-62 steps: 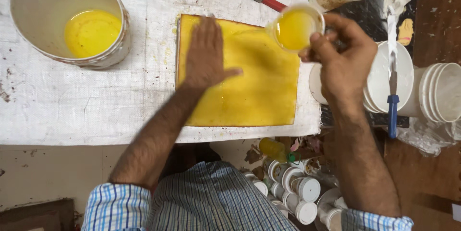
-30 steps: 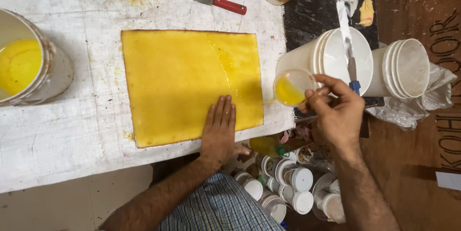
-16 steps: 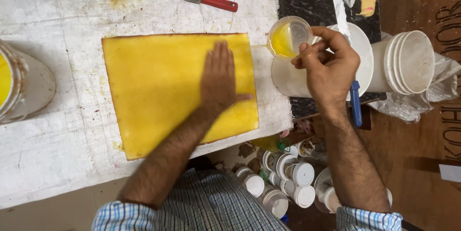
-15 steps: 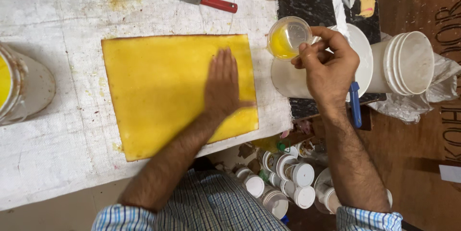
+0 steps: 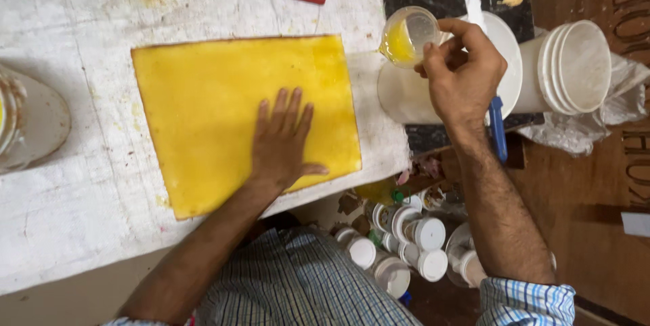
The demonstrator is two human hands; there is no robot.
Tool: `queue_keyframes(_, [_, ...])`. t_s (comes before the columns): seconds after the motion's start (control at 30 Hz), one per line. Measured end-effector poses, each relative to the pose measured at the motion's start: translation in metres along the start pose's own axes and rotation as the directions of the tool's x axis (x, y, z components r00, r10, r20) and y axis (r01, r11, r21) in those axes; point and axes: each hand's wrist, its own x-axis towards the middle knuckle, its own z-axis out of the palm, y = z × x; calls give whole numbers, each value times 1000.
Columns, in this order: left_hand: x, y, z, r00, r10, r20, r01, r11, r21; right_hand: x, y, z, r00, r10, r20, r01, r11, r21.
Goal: The person pours a yellow liquid onto a rectangular yellow sheet and spreads it by hand. Then, using a long knife, the person trims the edges of the sheet, collecting the trimmings and placing them into a container.
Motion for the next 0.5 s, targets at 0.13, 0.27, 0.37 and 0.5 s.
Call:
queue_keyframes(0.13, [-77,-31,-3,992,-96,-76,101,992,72,-48,-5,-13,999,54,-5,-54,994,-96])
queue_keyframes(0.27, [-123,-67,-13,958,-286,-7,287,957,34,-88,-18,-17,997,73,9,-70,981,-179])
queue_keyframes(0.37, [-150,-89,-16,933,-359,-21,355,929,-109,-118,-30,-20,999,30,31,-21,965,-263])
queue_keyframes(0.5, [-179,-110,-22,796,-493,-352,314,832,-457,-142,-52,-16,997,-71,42,79,965,-250])
